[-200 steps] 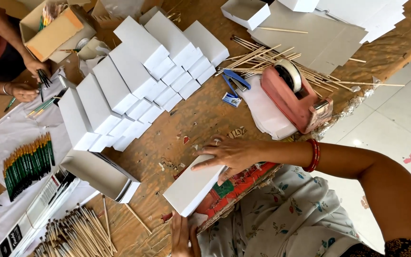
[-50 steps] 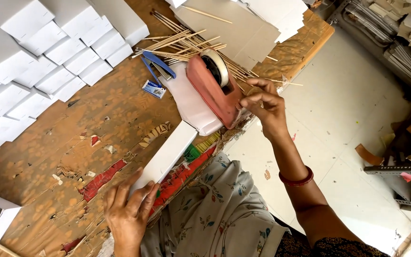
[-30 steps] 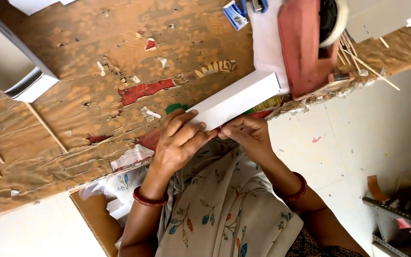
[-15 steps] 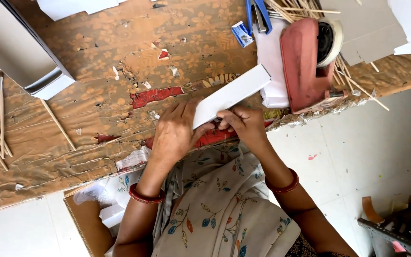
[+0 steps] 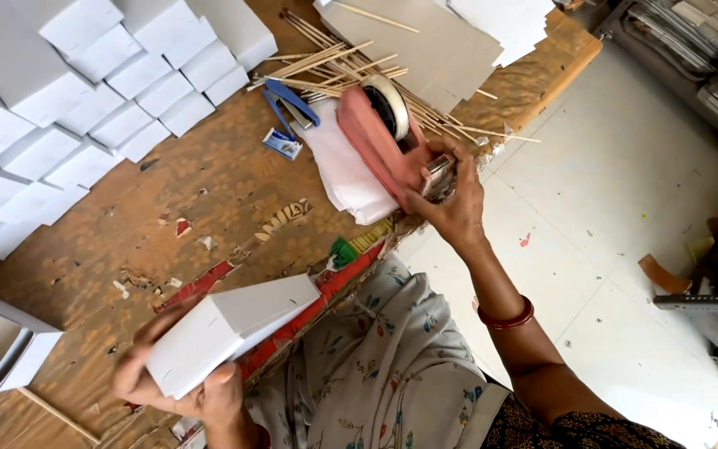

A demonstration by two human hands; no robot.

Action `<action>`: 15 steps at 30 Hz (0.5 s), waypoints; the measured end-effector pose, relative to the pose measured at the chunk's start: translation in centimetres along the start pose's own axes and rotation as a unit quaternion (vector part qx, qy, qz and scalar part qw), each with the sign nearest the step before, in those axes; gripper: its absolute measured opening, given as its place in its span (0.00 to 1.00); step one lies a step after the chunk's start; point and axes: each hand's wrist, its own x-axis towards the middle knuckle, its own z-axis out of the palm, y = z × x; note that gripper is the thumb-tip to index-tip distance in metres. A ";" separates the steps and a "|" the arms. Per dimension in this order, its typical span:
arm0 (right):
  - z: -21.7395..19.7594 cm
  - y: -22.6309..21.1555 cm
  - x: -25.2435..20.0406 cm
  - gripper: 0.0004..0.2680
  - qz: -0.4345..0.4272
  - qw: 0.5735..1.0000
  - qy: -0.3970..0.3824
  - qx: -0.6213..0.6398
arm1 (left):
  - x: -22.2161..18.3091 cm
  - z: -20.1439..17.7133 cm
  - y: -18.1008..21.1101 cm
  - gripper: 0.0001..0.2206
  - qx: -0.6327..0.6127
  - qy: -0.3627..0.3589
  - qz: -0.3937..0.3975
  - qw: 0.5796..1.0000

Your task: The person organizes and packs paintbrushes by hand. The person gathers a bundle of brushes, wraps them in bubble wrap, secures the wrap with tape, and then places the wrapped bundle into a white cardboard box. The person repeats the process of organizing bundles and preparing boxes.

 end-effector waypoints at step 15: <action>-1.6 3.3 2.2 0.03 0.053 0.957 -0.077 0.274 | 1.3 3.5 -3.9 0.15 0.231 -0.108 0.141 0.957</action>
